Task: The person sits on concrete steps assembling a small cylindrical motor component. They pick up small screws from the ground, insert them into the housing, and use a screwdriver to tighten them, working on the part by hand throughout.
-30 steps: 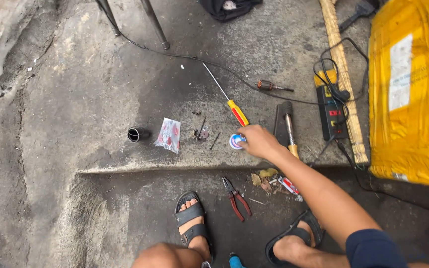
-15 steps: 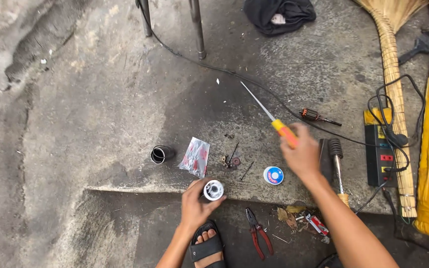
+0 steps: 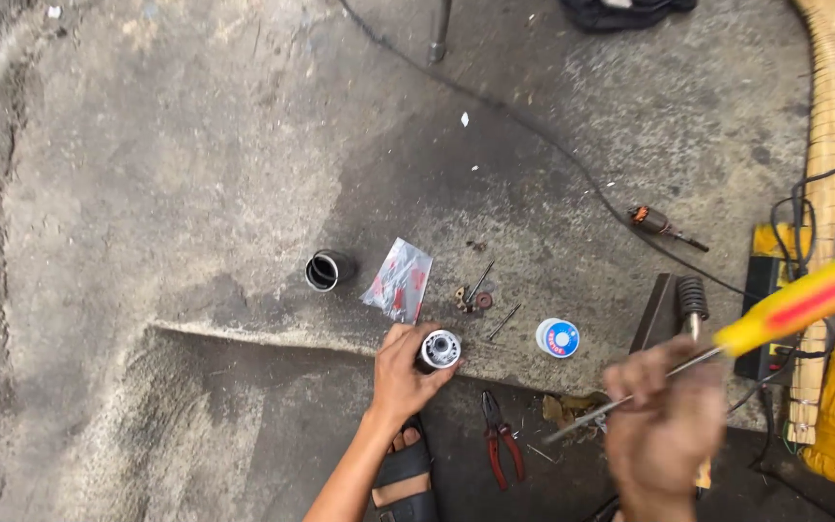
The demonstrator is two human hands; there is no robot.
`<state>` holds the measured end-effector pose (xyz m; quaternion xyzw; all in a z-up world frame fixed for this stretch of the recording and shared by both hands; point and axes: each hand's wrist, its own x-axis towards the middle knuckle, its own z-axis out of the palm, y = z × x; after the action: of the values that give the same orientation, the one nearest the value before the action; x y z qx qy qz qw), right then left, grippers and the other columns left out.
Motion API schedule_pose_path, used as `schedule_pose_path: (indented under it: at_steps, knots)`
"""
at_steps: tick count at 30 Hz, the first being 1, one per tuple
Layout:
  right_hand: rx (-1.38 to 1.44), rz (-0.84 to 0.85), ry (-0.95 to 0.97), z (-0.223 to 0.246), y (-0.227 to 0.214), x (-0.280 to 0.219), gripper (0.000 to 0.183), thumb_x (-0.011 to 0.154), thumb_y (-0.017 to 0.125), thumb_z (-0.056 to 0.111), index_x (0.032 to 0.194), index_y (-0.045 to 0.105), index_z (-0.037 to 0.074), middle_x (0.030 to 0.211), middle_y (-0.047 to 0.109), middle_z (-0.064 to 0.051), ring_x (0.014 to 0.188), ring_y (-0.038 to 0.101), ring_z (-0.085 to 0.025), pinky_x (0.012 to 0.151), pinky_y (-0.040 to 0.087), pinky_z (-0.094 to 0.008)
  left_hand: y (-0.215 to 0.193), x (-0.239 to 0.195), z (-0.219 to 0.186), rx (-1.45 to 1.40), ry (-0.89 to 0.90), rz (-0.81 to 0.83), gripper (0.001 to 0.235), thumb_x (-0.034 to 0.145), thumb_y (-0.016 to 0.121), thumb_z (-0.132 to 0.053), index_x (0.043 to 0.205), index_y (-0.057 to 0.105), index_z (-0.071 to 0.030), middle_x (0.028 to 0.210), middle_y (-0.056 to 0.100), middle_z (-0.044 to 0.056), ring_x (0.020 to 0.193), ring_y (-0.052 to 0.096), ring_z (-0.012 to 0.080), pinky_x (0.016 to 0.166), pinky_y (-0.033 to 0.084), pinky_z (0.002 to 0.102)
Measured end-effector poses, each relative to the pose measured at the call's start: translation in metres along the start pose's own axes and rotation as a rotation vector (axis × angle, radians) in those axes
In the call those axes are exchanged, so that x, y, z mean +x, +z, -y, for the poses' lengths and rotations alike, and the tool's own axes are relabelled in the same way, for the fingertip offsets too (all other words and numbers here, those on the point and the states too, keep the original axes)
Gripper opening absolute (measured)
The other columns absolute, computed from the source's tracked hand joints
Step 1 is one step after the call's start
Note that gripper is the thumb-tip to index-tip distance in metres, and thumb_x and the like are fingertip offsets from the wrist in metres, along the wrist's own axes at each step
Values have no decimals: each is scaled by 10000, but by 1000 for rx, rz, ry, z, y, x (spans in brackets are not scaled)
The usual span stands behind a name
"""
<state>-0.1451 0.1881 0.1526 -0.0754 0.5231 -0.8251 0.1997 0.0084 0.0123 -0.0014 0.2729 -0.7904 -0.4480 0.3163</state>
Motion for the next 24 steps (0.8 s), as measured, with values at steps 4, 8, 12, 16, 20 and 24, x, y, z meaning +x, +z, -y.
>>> schedule_pose_path:
  at_steps: [4, 8, 12, 16, 20, 24]
  knots:
    - [25, 7, -138, -8, 43, 10, 187, 1155, 444, 350, 1190, 605, 262, 685, 470, 80, 533, 429, -35, 383, 339, -171, 5, 9, 1, 106, 96, 47, 525, 696, 891, -276, 1149, 702, -92, 904, 721, 36, 882, 619, 213, 783, 517, 347]
    - [-11, 14, -115, -83, 50, 32, 227, 1154, 359, 342, 1097, 561, 257, 615, 327, 84, 491, 322, -40, 383, 237, -187, 14, 17, 10, 114, 82, 46, 524, 739, 852, -282, 1182, 665, -75, 952, 624, 84, 864, 586, 249, 801, 472, 374]
    - [4, 48, -351, -114, 57, 48, 297, 1099, 345, 511, 1136, 412, 224, 555, 188, 31, 404, 216, -86, 337, 257, -208, 20, 18, 28, 105, 193, 52, 617, 617, 916, -215, 1184, 702, -97, 956, 763, 84, 945, 674, 299, 839, 515, 442]
    - [139, 174, -417, -147, 52, 52, 386, 1079, 302, 561, 914, 366, 219, 547, 146, 56, 408, 166, -69, 352, 203, -217, 22, 18, 34, 132, 183, 87, 674, 593, 925, -258, 1212, 698, -121, 981, 764, 65, 958, 665, 274, 841, 504, 420]
    - [136, 267, -424, -174, 29, 53, 451, 1066, 297, 601, 820, 319, 224, 516, 159, 50, 386, 172, -92, 351, 224, -241, 21, 18, 31, 99, 155, 76, 690, 610, 930, -277, 1240, 695, -121, 1009, 767, 71, 948, 664, 276, 821, 499, 419]
    - [104, 344, -469, -179, 30, 53, 513, 1049, 328, 631, 753, 274, 216, 496, 176, 38, 383, 183, -110, 371, 235, -259, 21, 19, 29, 72, 134, 52, 600, 713, 891, -311, 1237, 695, -96, 991, 766, 99, 940, 663, 294, 809, 495, 428]
